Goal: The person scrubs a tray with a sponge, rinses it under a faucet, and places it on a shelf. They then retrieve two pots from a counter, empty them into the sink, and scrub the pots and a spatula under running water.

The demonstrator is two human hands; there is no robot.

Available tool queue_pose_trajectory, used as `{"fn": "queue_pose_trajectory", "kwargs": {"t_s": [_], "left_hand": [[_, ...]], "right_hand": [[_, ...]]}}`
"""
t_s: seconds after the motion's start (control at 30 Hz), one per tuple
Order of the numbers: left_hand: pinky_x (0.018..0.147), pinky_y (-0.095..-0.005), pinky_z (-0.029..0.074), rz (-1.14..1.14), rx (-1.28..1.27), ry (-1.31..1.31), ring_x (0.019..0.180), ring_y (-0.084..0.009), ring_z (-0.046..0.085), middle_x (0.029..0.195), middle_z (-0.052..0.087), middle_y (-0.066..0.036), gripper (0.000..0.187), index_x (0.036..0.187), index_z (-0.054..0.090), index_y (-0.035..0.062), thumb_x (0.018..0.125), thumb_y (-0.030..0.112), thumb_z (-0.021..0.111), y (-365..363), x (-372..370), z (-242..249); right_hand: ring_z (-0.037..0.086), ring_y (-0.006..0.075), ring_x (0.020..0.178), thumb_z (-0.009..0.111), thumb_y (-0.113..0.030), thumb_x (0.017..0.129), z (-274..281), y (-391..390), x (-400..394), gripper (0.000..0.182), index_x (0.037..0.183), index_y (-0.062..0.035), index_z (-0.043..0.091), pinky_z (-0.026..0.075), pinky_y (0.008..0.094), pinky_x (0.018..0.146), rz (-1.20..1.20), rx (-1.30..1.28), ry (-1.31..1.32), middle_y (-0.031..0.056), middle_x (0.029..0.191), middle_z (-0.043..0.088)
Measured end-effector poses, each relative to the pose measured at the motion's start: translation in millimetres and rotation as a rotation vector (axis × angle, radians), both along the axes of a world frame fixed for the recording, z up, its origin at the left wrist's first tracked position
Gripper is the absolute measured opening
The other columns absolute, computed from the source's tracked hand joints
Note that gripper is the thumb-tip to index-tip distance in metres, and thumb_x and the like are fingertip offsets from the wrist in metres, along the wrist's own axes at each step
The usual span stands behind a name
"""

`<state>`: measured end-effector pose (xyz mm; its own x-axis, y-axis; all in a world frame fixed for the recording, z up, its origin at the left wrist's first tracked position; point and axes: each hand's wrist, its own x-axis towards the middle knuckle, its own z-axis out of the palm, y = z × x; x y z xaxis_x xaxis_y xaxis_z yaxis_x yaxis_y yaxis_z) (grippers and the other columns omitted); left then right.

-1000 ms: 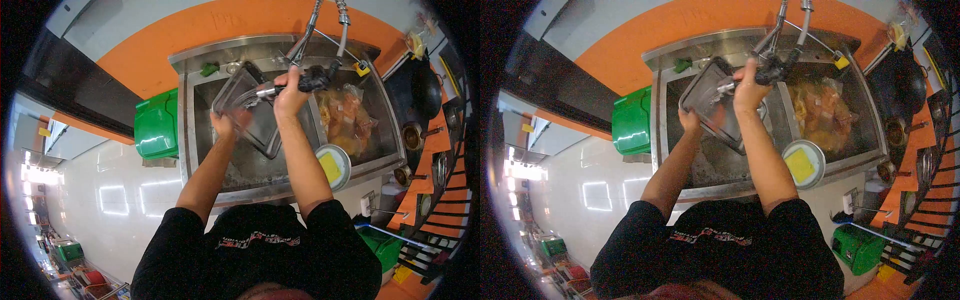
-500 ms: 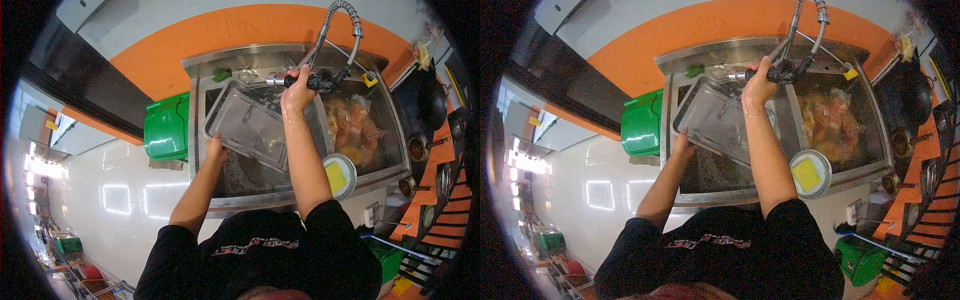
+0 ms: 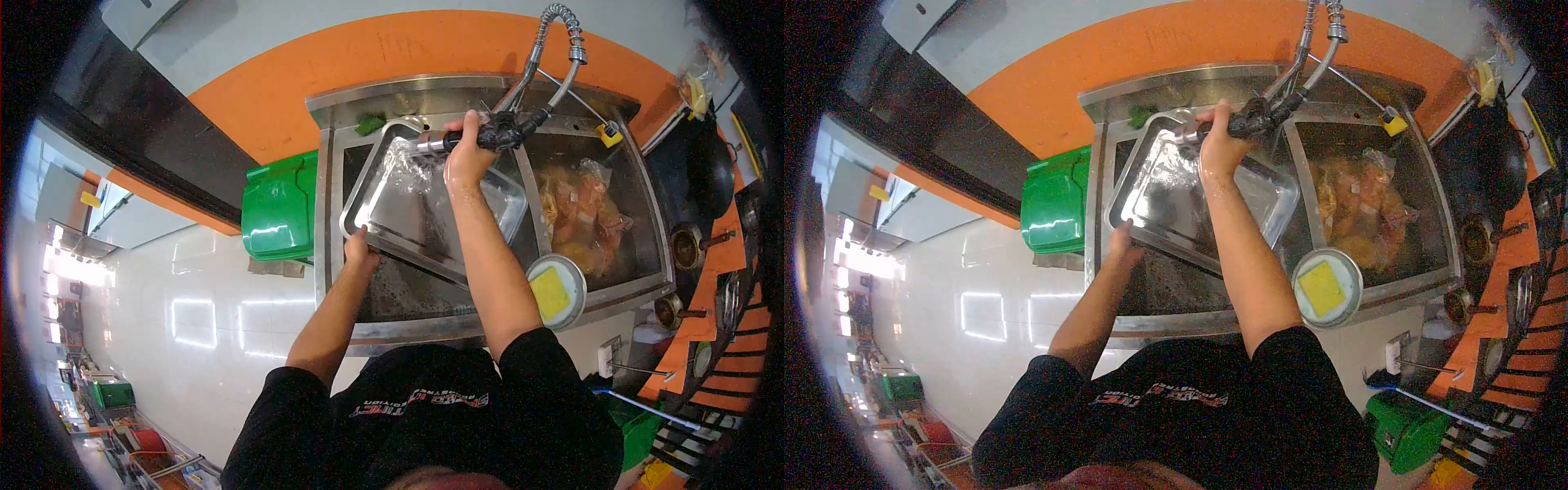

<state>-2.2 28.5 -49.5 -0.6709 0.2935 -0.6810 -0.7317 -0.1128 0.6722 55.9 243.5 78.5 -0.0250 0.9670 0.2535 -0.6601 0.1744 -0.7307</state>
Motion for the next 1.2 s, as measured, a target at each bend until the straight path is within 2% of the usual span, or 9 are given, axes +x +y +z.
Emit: {"fn": "queue_pose_trajectory", "kwargs": {"t_s": [0.07,0.17,0.37,0.47,0.53,0.8,0.9,1.07,1.2], "left_hand": [[0.072,-0.0559,0.049,0.009,0.074,-0.055,0.093,-0.0351,0.060,0.104,0.060,-0.017,0.026,0.115,0.051,-0.0004,0.095,0.017,0.050,3,-10,-27],[0.088,-0.0546,0.046,0.119,0.317,-0.162,0.101,-0.0350,0.058,0.111,0.058,-0.016,0.026,0.115,0.052,0.0001,0.094,0.017,0.049,14,-10,-52],[0.095,-0.0536,0.043,0.091,0.393,-0.174,0.108,-0.0342,0.055,0.117,0.056,-0.016,0.028,0.114,0.052,-0.0007,0.095,0.019,0.045,17,-17,-76],[0.097,-0.0517,0.042,0.168,0.422,-0.200,0.111,-0.0341,0.054,0.121,0.056,-0.015,0.032,0.118,0.052,-0.0013,0.096,0.021,0.043,22,-14,-47],[0.099,-0.0492,0.042,0.033,0.566,-0.083,0.112,-0.0332,0.055,0.124,0.057,-0.015,0.038,0.124,0.051,-0.0013,0.097,0.023,0.040,21,-21,-42],[0.092,-0.0446,0.047,0.026,0.558,0.017,0.109,-0.0317,0.057,0.117,0.060,-0.012,0.037,0.126,0.049,0.0011,0.091,0.013,0.052,20,-46,-63],[0.089,-0.0422,0.049,0.150,0.375,0.302,0.104,-0.0304,0.059,0.116,0.059,-0.012,0.038,0.127,0.046,0.0036,0.090,0.008,0.052,16,-18,-4],[0.073,-0.0363,0.054,0.090,0.407,0.426,0.092,-0.0243,0.063,0.112,0.058,-0.009,0.041,0.129,0.043,0.0068,0.090,0.006,0.052,2,-20,16],[0.061,-0.0307,0.055,0.146,0.354,0.445,0.086,-0.0194,0.063,0.111,0.058,-0.006,0.042,0.128,0.045,0.0093,0.088,0.004,0.054,-5,1,71]], "right_hand": [[0.060,0.0176,0.059,0.058,-0.015,0.094,2,-6,-2,0.020,0.080,-0.0049,0.048,0.049,0.0325,0.060,0.040,-0.038,0.049,0.0077,0.063,0.062],[0.057,0.0176,0.054,0.059,-0.013,0.092,1,-9,-4,0.017,0.082,-0.0048,0.048,0.048,0.0328,0.058,0.140,-0.105,0.125,0.0063,0.059,0.058],[0.055,0.0176,0.053,0.059,-0.017,0.093,12,-10,9,0.026,0.071,-0.0057,0.050,0.046,0.0336,0.057,0.104,-0.138,0.077,0.0055,0.057,0.055],[0.053,0.0171,0.052,0.059,-0.017,0.093,-4,-13,21,0.028,0.068,-0.0063,0.050,0.044,0.0339,0.056,0.272,-0.069,0.110,0.0047,0.055,0.053],[0.051,0.0166,0.055,0.058,-0.016,0.094,-5,-21,30,0.022,0.077,-0.0076,0.048,0.044,0.0339,0.057,0.439,-0.225,0.324,0.0031,0.058,0.049],[0.057,0.0197,0.068,0.059,-0.021,0.095,25,18,36,0.024,0.078,-0.0103,0.045,0.048,0.0368,0.071,0.012,-0.249,0.369,0.0026,0.066,0.051],[0.058,0.0154,0.069,0.062,-0.018,0.094,33,25,37,0.018,0.083,-0.0080,0.051,0.047,0.0344,0.069,-0.231,-0.213,0.090,0.0026,0.070,0.058],[0.057,0.0142,0.065,0.061,-0.016,0.093,1,32,34,0.017,0.084,-0.0063,0.051,0.046,0.0320,0.062,-0.217,-0.176,-0.090,0.0022,0.068,0.057],[0.057,0.0142,0.064,0.061,-0.016,0.093,12,26,32,0.019,0.081,-0.0051,0.052,0.046,0.0305,0.064,-0.174,-0.192,0.132,0.0023,0.068,0.058]]}}
